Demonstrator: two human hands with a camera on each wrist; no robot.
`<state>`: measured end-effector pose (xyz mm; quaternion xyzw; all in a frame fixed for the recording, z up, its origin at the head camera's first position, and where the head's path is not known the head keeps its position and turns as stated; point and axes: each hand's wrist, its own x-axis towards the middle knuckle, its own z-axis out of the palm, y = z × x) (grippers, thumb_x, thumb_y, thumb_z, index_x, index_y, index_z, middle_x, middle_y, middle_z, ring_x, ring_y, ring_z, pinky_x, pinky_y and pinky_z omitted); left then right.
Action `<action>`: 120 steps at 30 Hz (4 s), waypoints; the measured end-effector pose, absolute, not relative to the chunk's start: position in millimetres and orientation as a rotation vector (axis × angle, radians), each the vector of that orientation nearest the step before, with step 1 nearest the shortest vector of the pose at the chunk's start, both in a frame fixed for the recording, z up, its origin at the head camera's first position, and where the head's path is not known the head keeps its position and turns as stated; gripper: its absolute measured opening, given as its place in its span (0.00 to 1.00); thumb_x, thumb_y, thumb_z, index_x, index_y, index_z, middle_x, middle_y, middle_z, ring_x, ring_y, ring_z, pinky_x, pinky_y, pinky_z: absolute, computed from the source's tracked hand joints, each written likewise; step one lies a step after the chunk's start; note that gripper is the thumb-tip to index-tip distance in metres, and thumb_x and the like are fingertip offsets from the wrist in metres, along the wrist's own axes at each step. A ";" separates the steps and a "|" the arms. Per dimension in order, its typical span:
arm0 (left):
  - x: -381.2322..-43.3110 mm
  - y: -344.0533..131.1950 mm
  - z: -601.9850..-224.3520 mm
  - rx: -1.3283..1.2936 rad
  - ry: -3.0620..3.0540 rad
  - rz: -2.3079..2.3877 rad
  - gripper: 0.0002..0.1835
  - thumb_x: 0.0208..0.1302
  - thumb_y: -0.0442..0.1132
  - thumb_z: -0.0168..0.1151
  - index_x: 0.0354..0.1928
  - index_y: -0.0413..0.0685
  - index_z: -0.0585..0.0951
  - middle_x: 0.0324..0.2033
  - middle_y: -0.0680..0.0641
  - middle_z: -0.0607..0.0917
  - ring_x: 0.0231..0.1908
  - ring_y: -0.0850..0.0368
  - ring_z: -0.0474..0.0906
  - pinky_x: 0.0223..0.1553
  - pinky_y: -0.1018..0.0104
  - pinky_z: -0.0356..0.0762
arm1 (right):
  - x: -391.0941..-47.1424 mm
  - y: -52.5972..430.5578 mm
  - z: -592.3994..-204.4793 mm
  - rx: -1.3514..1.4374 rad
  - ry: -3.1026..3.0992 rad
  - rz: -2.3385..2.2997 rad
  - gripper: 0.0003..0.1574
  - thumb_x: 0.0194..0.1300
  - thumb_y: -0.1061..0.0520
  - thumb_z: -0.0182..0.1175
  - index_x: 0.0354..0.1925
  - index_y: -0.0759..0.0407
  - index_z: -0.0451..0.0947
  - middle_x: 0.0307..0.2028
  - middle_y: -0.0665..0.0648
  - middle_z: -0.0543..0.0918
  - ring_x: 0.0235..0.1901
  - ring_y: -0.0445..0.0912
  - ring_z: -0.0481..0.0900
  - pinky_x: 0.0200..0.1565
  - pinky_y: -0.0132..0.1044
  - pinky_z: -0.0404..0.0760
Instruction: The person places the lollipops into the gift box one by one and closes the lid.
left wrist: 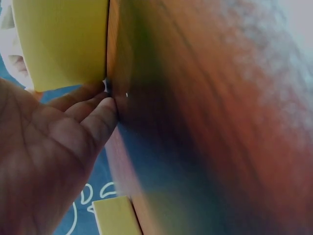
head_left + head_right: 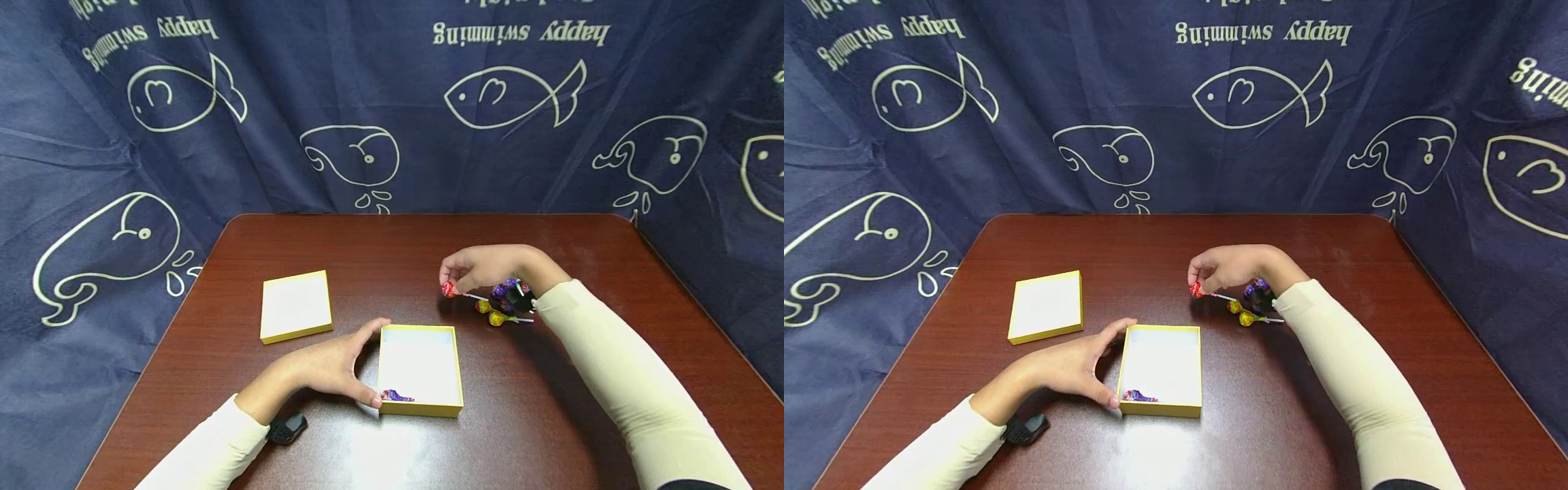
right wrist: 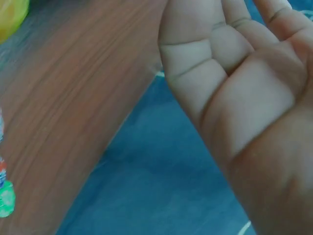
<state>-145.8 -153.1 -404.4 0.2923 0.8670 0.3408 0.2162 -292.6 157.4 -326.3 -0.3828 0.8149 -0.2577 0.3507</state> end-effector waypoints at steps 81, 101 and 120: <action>-145.6 -153.6 -404.2 0.801 2.394 0.932 0.67 0.43 0.64 0.78 0.78 0.59 0.44 0.71 0.45 0.63 0.67 0.55 0.61 0.68 0.53 0.58 | -189.1 71.2 -373.8 -1.399 1.985 -0.290 0.11 0.56 0.66 0.66 0.32 0.52 0.76 0.23 0.41 0.75 0.25 0.32 0.73 0.31 0.25 0.71; -145.9 -152.7 -403.9 0.813 2.392 0.939 0.66 0.43 0.62 0.78 0.78 0.58 0.44 0.71 0.43 0.63 0.68 0.54 0.60 0.69 0.52 0.57 | -191.7 71.8 -369.7 -1.398 1.959 -0.289 0.10 0.57 0.67 0.64 0.36 0.55 0.76 0.26 0.42 0.71 0.26 0.33 0.68 0.31 0.25 0.69; -145.0 -151.6 -404.3 0.792 2.396 0.934 0.67 0.42 0.63 0.78 0.77 0.60 0.45 0.68 0.47 0.66 0.66 0.56 0.63 0.68 0.54 0.59 | -214.9 102.2 -317.1 -1.505 2.136 -0.419 0.11 0.64 0.62 0.63 0.45 0.54 0.78 0.36 0.46 0.81 0.36 0.38 0.76 0.40 0.34 0.77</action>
